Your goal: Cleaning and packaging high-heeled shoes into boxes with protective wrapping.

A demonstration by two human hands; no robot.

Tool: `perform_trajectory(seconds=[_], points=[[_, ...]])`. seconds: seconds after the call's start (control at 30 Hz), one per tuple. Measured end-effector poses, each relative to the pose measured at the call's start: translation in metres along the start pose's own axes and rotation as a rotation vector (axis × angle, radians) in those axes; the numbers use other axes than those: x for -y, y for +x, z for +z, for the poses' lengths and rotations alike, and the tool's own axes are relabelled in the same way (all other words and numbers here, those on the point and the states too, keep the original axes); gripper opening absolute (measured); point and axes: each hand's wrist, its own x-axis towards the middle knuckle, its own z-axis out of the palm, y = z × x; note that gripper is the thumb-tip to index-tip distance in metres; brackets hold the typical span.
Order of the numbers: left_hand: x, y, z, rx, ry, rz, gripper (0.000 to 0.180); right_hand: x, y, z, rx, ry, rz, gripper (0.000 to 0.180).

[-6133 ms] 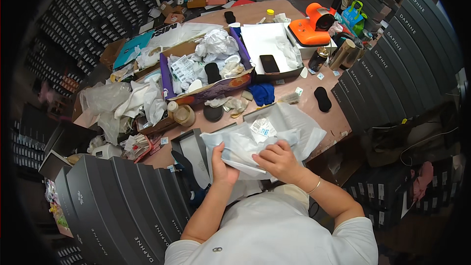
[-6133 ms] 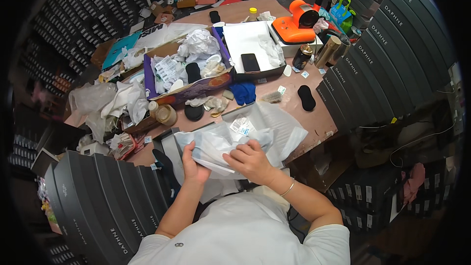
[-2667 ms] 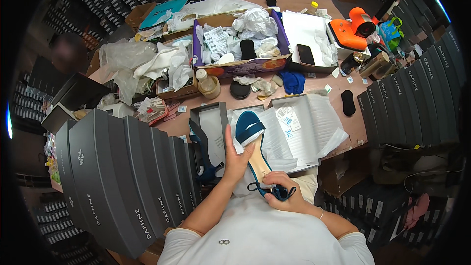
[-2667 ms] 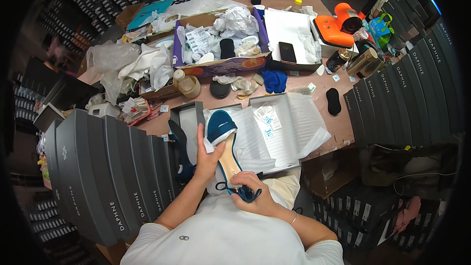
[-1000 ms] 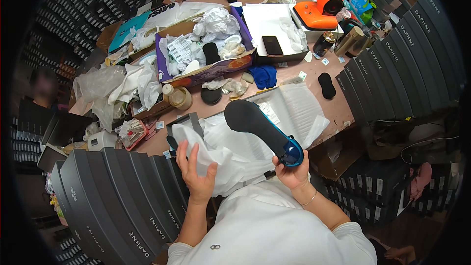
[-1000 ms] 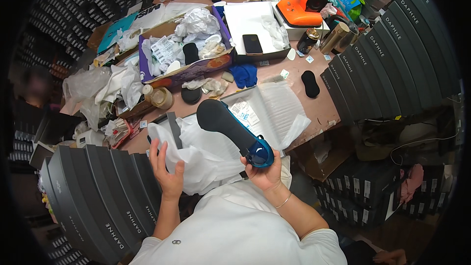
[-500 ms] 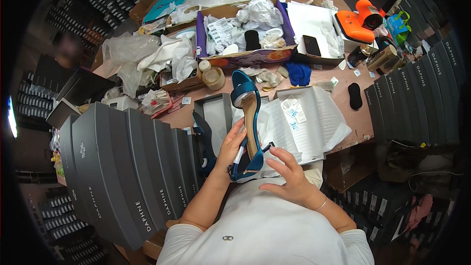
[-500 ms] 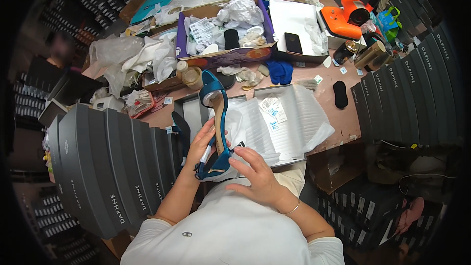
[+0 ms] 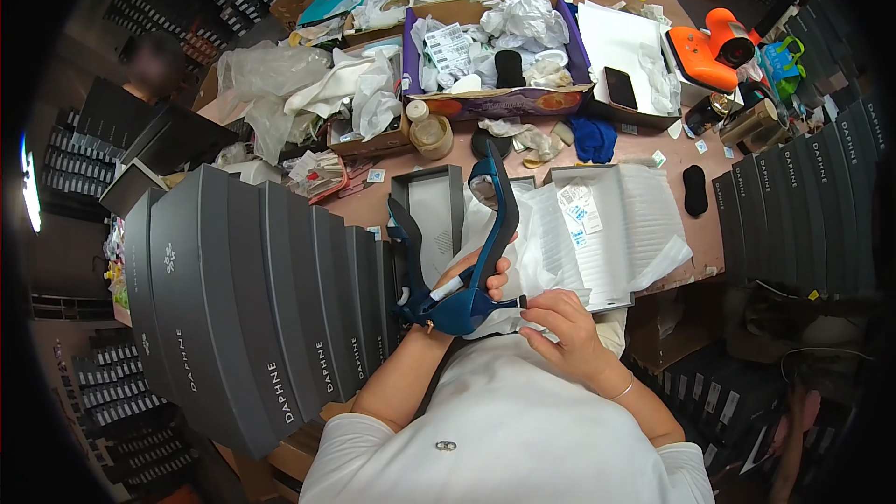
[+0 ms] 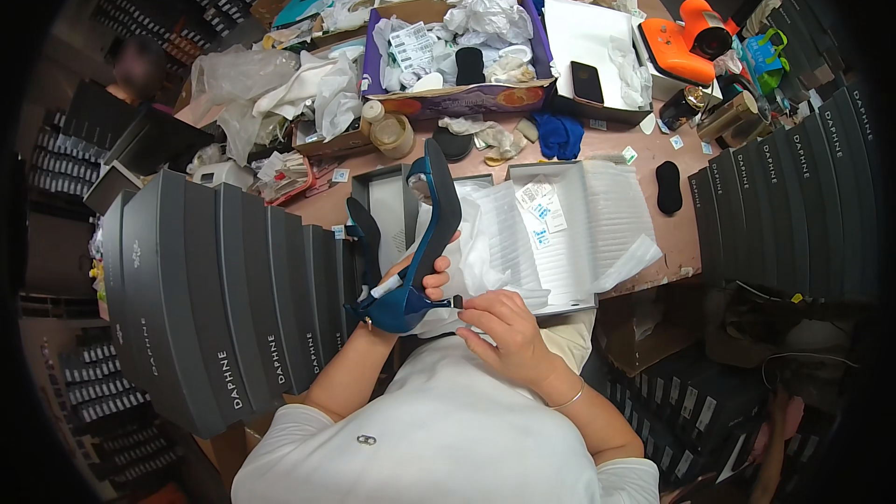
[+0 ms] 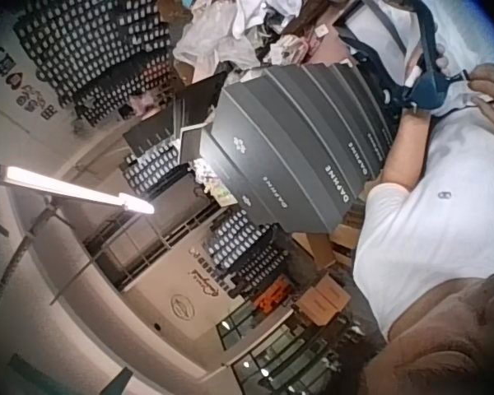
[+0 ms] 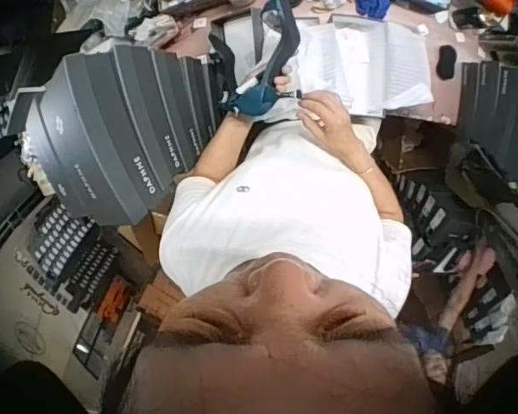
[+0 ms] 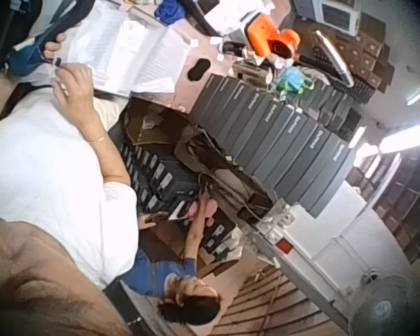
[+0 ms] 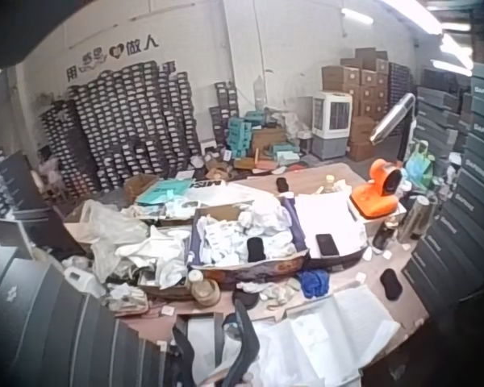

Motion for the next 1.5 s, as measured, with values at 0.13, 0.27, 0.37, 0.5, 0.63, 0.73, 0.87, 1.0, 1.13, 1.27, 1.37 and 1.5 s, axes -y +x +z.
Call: perform_trajectory(seconds=[0.13, 0.27, 0.37, 0.5, 0.63, 0.73, 0.87, 1.0, 1.13, 1.27, 1.37, 1.5], points=[[-0.004, 0.004, -0.011, 0.006, -0.054, -0.009, 0.053, 0.002, 0.000, 0.000, -0.005, -0.008, 0.005, 0.022], [-0.006, 0.007, -0.016, 0.000, -0.094, -0.020, 0.052, 0.009, -0.001, -0.001, -0.043, 0.008, 0.021, 0.020], [-0.007, 0.008, -0.019, 0.018, -0.164, -0.053, 0.052, 0.018, 0.001, -0.003, -0.098, 0.011, -0.002, 0.019], [-0.004, 0.004, -0.011, 0.100, -0.211, -0.079, 0.052, 0.033, -0.002, -0.005, -0.157, -0.007, -0.027, 0.020], [-0.001, 0.005, -0.010, 0.162, -0.278, -0.141, 0.054, 0.045, -0.011, 0.009, -0.145, 0.000, -0.040, 0.028], [0.004, 0.008, -0.021, 0.256, -0.228, -0.139, 0.055, 0.066, -0.006, 0.025, -0.044, 0.027, 0.127, 0.048], [0.012, 0.005, -0.019, 0.188, -0.106, -0.117, 0.059, 0.056, -0.005, 0.057, 0.027, -0.241, 0.122, 0.066], [0.013, 0.002, -0.039, 0.184, 0.001, 0.013, 0.057, 0.049, -0.017, 0.066, -0.005, -0.279, -0.033, 0.058], [0.011, 0.004, -0.036, -0.104, 0.173, 0.238, 0.041, 0.048, -0.028, 0.047, 0.002, -0.121, -0.265, 0.043], [0.039, 0.003, 0.000, -0.380, 0.980, 0.828, 0.043, 0.054, -0.023, -0.013, -0.144, -0.066, 0.010, 0.067], [0.095, 0.004, 0.043, -0.317, 0.957, 0.847, 0.051, 0.033, -0.023, -0.025, 0.102, 0.027, 0.190, 0.102], [0.111, 0.005, 0.039, 0.005, 0.842, 0.546, 0.049, 0.000, -0.054, -0.043, 0.019, 0.128, 0.293, 0.104]])
